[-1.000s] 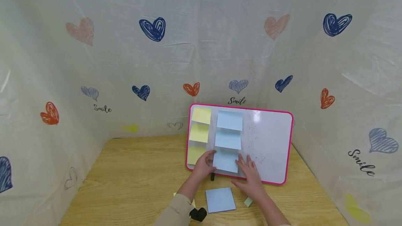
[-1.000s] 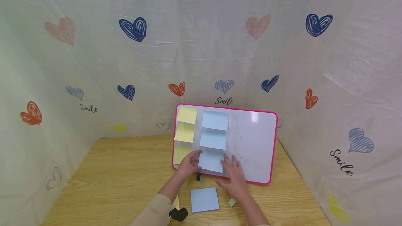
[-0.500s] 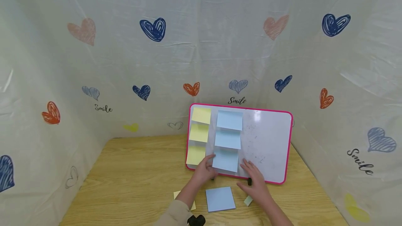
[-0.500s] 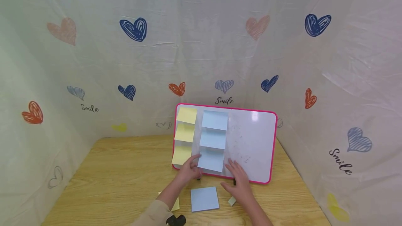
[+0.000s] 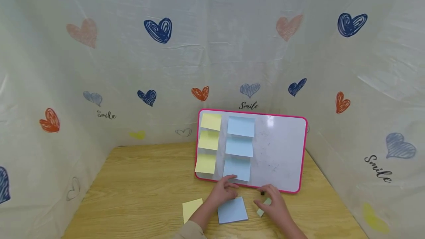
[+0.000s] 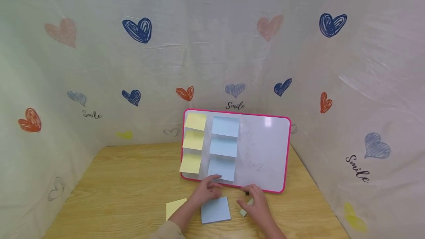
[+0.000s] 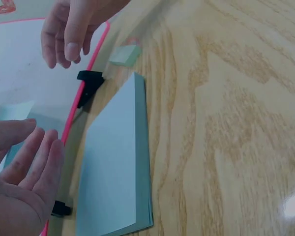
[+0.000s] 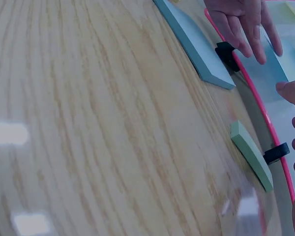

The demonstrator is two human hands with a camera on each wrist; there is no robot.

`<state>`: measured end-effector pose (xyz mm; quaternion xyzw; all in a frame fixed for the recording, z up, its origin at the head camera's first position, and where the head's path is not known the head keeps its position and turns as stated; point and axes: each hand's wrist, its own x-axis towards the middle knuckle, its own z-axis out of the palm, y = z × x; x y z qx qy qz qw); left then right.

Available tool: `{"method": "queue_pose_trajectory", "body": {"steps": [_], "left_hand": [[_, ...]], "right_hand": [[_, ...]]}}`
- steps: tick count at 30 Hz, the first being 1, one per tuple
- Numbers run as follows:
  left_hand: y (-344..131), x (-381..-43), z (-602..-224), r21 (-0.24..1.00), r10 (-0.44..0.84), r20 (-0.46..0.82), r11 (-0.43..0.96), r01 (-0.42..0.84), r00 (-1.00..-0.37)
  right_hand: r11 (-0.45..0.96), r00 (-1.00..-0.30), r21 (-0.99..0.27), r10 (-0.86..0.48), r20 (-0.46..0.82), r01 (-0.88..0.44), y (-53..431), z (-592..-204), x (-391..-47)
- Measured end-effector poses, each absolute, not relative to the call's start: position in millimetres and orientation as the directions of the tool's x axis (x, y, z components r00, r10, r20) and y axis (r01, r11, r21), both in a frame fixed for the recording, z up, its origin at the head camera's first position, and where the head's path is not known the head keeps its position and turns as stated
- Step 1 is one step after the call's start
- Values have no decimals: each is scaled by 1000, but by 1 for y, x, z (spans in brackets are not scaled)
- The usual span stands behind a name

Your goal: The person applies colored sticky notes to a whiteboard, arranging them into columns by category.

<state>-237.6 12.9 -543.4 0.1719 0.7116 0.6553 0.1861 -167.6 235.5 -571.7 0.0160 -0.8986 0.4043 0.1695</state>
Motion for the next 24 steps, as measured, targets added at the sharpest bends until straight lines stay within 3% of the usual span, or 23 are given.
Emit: {"method": "queue_pose_trajectory", "body": {"steps": [8, 17, 24], "left_hand": [[30, -228, -548, 992, 583, -24, 116, 54, -812], [47, -218, -562, 955, 600, 33, 217, 202, -800], [48, -214, -568, 924, 616, 34, 280, 259, -787]], "right_hand": [[727, -893, -642, 88, 441, -245, 241, -584, -159], [862, -916, -499, 124, 381, -91, 250, -590, -154], [867, -926, -493, 125, 356, -73, 252, -596, -148]]}}
